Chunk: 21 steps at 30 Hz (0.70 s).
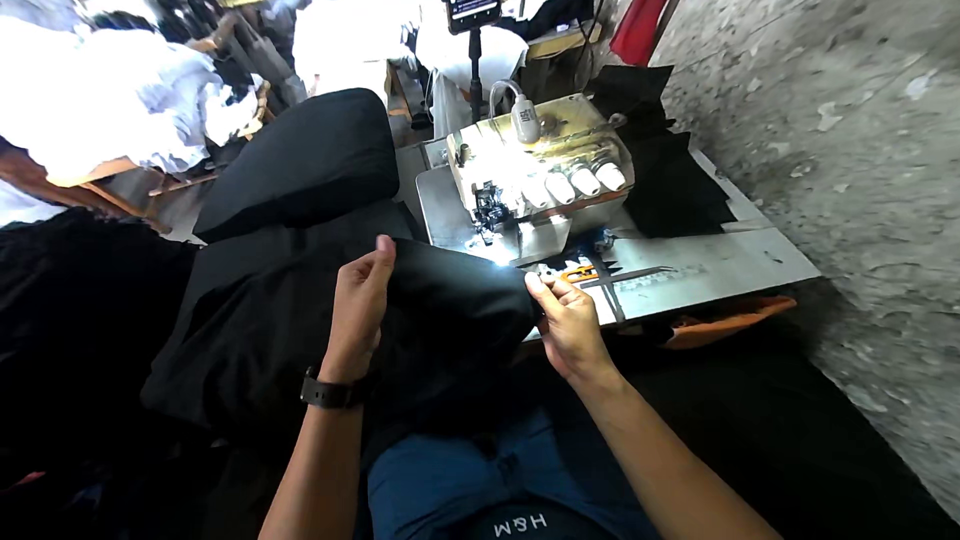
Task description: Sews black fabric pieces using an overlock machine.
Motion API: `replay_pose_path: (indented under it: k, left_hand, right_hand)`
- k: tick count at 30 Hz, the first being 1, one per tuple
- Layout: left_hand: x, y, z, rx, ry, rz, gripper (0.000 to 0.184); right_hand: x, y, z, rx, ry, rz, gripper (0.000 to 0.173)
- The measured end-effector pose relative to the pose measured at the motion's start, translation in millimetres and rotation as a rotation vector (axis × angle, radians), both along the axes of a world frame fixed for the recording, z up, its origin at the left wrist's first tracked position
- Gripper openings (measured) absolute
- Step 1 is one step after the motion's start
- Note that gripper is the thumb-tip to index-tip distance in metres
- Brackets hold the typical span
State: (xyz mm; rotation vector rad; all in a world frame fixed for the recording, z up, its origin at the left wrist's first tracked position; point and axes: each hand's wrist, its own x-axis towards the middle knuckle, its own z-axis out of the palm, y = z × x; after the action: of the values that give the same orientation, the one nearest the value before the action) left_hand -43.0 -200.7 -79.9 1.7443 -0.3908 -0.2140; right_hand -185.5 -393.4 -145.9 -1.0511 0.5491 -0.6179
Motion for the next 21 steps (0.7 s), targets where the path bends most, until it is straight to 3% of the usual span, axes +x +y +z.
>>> replay_pose_path:
  k: [4, 6, 8, 10, 12, 14, 17, 21]
  left_hand:
    - [-1, -8, -6, 0.056, -0.154, 0.01, 0.019]
    - [-10, -6, -1, 0.173, -0.367, 0.036, 0.017]
    - [-24, 5, 26, 0.287, -0.659, 0.077, 0.018]
    - [-27, 13, 59, 0.325, -0.85, 0.082, 0.022]
    - [-10, -1, 75, 0.388, -0.91, 0.013, 0.026]
    - [17, -38, 62, 0.479, -0.895, -0.088, 0.025]
    - [59, -79, -3, 0.532, -0.835, -0.189, 0.018]
    - [80, -94, -40, 0.537, -0.758, -0.174, 0.009]
  right_hand:
    - [-1, -3, 1, -0.187, 0.006, 0.051, 0.008]
    - [-8, -4, 13, -0.371, 0.056, 0.158, 0.013]
    - [-18, 3, 39, -0.504, 0.024, 0.29, 0.012]
    - [-27, 15, 55, -0.532, -0.112, 0.38, 0.014]
    - [-26, 22, 54, -0.449, -0.149, 0.385, 0.013]
    - [-11, 16, 33, -0.367, -0.02, 0.335, 0.011]
    - [10, -3, -10, -0.302, 0.167, 0.32, 0.013]
    - [17, -20, -20, -0.212, 0.188, 0.375, 0.011]
